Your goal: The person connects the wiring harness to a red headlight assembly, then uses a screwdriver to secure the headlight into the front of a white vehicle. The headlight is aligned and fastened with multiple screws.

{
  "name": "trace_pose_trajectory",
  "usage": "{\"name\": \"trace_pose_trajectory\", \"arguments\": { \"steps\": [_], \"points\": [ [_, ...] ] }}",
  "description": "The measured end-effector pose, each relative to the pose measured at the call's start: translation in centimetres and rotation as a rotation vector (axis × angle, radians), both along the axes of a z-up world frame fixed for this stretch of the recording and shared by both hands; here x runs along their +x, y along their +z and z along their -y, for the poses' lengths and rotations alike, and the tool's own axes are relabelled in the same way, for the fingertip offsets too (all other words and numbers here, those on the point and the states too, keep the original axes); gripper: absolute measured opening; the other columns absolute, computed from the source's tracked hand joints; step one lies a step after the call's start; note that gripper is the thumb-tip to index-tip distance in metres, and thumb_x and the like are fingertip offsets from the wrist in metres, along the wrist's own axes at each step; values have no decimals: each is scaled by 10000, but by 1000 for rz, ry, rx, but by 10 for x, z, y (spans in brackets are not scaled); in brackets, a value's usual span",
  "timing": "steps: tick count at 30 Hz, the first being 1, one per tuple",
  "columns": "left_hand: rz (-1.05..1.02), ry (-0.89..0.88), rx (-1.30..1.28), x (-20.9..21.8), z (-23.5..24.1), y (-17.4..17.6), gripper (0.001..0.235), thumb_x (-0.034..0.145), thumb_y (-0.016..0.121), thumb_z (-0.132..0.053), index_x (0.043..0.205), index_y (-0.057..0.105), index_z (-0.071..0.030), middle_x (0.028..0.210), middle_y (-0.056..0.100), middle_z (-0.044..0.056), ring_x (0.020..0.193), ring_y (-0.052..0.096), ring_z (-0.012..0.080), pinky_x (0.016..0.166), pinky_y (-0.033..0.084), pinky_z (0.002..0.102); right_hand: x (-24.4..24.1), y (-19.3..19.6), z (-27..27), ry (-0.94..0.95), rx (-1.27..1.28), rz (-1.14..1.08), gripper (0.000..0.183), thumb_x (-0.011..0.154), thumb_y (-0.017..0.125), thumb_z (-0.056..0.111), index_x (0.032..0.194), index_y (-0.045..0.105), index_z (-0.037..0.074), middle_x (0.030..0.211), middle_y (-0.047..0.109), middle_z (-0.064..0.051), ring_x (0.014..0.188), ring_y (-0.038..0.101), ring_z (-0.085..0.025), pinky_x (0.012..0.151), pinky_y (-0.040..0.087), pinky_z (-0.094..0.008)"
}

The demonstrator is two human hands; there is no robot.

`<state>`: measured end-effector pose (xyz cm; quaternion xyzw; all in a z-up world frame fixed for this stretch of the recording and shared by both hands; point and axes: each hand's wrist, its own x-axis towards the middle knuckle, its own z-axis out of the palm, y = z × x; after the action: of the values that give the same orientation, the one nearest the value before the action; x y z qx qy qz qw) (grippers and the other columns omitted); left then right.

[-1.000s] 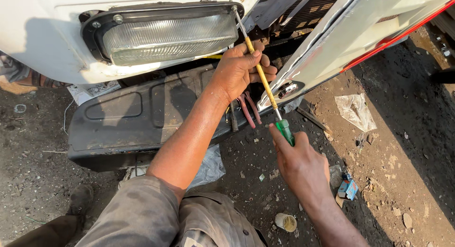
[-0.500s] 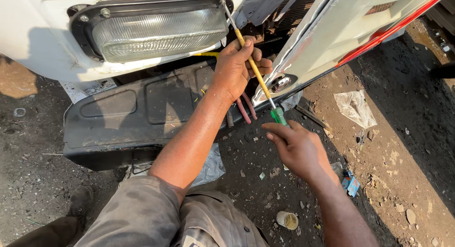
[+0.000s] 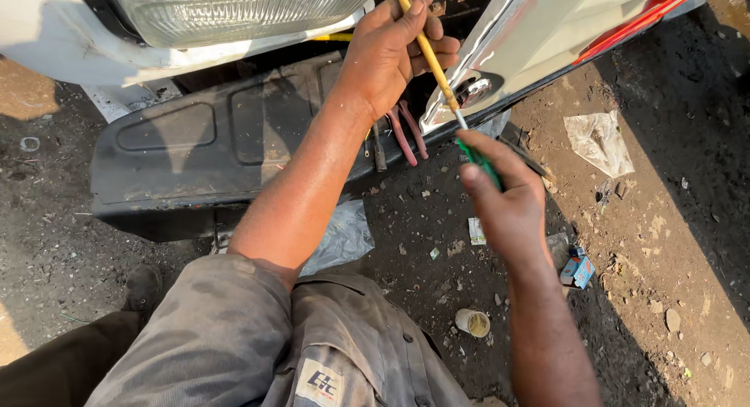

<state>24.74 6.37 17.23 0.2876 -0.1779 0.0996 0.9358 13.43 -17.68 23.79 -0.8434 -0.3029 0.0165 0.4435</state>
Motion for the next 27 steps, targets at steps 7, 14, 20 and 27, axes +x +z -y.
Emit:
{"name": "trace_pose_trajectory", "arguments": {
  "steps": [7, 14, 20, 27],
  "points": [
    [126, 70, 121, -5, -3, -9, 216, 1093, 592, -171, 1199, 568, 16, 1045, 662, 129, 1038, 789, 340, 959, 651, 511, -3, -4, 13, -27, 270, -393, 350, 1094, 639, 297, 1439, 665, 244, 838, 521, -30, 551, 457, -57, 485, 390, -235],
    [77, 32, 133, -8, -11, 6, 221, 1080, 570, -202, 1181, 575, -6, 1001, 668, 114, 961, 778, 317, 886, 659, 513, 0, 10, -8, -56, 154, -187, 288, 1107, 614, 271, 1382, 655, 195, 856, 535, -51, 579, 484, -84, 509, 409, -269],
    [-12, 82, 89, -2, -3, 2, 253, 1077, 563, -204, 1240, 560, -10, 968, 653, 114, 914, 784, 328, 839, 658, 517, -9, 3, 3, -53, -195, 131, 261, 1129, 607, 231, 1356, 648, 108, 875, 548, -77, 592, 534, -102, 517, 450, -265],
    [50, 19, 59, -2, 1, -6, 314, 1078, 539, -254, 1308, 503, -44, 976, 660, 115, 927, 780, 318, 846, 692, 498, 12, -5, 6, 274, 1071, -1100, 250, 1155, 600, 184, 1326, 640, 6, 897, 564, -108, 607, 592, -124, 526, 498, -260]
  ]
}}
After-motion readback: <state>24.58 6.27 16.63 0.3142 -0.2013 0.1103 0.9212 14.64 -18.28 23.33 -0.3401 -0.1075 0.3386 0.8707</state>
